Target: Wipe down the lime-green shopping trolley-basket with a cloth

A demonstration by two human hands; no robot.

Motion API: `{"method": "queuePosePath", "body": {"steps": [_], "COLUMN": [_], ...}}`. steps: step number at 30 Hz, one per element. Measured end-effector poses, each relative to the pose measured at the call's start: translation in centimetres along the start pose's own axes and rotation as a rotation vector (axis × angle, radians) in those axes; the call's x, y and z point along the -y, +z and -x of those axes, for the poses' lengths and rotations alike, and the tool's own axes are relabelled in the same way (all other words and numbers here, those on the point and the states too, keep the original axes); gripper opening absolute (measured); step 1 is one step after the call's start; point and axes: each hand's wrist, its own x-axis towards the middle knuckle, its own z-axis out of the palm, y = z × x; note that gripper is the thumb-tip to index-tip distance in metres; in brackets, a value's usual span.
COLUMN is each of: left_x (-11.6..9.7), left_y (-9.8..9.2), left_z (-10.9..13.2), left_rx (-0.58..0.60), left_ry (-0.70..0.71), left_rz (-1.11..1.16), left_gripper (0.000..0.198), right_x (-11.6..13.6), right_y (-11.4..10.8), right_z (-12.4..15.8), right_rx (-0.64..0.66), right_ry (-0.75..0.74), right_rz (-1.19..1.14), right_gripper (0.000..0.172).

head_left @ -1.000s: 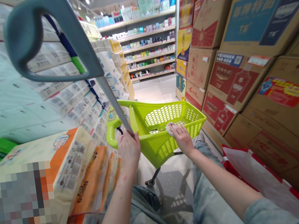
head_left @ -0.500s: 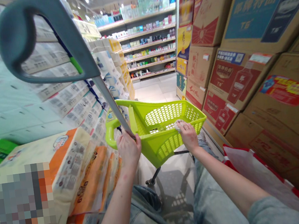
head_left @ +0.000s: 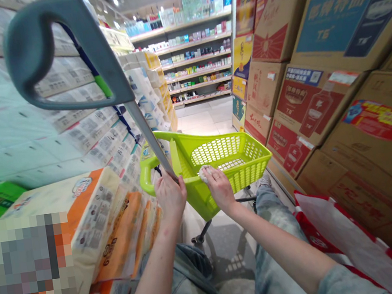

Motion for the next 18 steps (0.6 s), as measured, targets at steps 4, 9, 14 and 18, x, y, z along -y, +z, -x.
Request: {"method": "queuePosePath", "body": {"steps": [4, 9, 14, 18], "left_x": [-0.1, 0.1, 0.4, 0.3], "left_y": [-0.3, -0.3, -0.4, -0.4], "left_z": [-0.1, -0.1, -0.1, -0.1], "left_rx": [0.013, 0.029, 0.022, 0.010], "left_ry": [0.000, 0.008, 0.035, 0.037], "left_rz": [0.015, 0.008, -0.011, -0.010], "left_gripper": [0.052, 0.050, 0.057, 0.060], "right_x": [0.1, -1.4, -1.4, -1.4], "right_y": [-0.3, -0.4, -0.8, -1.0], "right_z": [-0.5, -1.0, -1.2, -1.4], "right_rx": [0.010, 0.049, 0.073, 0.083], "right_ry": [-0.030, -0.108, -0.134, -0.151], "right_rz": [-0.064, -0.071, -0.011, -0.012], "right_gripper": [0.044, 0.035, 0.028, 0.026]}}
